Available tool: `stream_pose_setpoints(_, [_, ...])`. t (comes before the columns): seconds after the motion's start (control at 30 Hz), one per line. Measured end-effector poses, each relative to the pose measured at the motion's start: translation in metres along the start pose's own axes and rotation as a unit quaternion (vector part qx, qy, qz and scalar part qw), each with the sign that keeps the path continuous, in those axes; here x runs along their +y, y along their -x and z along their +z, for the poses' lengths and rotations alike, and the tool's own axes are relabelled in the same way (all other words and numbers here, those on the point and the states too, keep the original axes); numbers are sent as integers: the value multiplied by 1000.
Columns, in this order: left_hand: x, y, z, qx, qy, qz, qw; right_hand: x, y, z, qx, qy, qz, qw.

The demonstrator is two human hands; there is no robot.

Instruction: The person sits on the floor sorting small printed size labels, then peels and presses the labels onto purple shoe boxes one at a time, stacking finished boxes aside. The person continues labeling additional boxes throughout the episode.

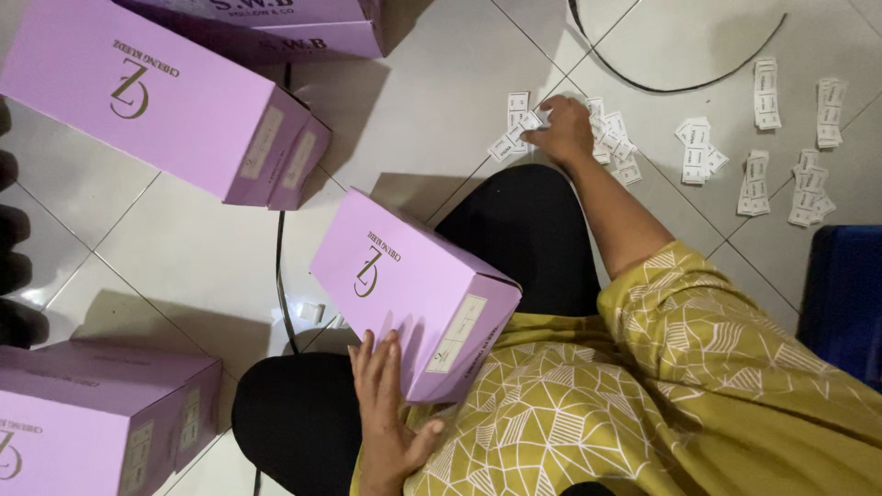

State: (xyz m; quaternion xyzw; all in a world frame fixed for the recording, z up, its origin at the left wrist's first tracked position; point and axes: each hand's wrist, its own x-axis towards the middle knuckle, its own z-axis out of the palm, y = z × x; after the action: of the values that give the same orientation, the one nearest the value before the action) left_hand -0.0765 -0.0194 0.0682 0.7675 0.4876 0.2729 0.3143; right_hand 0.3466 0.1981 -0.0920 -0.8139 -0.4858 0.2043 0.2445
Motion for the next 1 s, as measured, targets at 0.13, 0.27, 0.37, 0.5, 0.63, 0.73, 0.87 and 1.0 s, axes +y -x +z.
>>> stream_pose_setpoints(0.13, [-5,-6,2,66,2,-5,998,-9,-1,2,-9,-18,18,1000])
stream_pose_setpoints(0.27, [-9,-19,0,147,-32,-23,988,-3,-3,7,-25,-53,79,995])
stream_pose_setpoints(0.37, [-7,-33,-4,195,-40,-9,980,6,-6,11,-4,-77,54,996])
stream_pose_setpoints(0.5, [3,-56,-13,211,-49,-7,976,1,-7,4,-8,-183,48,982])
stream_pose_setpoints(0.63, [19,-78,-28,217,26,-67,973,-47,4,-28,-86,-366,80,923])
stream_pose_setpoints(0.73, [36,-99,-36,214,85,-86,969,-99,39,-64,-136,-446,26,884])
stream_pose_setpoints(0.87, [56,-127,-32,186,204,-96,956,-154,98,-105,-208,-549,-40,808])
stream_pose_setpoints(1.0, [69,-130,-30,168,386,-130,898,-180,139,-121,-234,-583,-78,774])
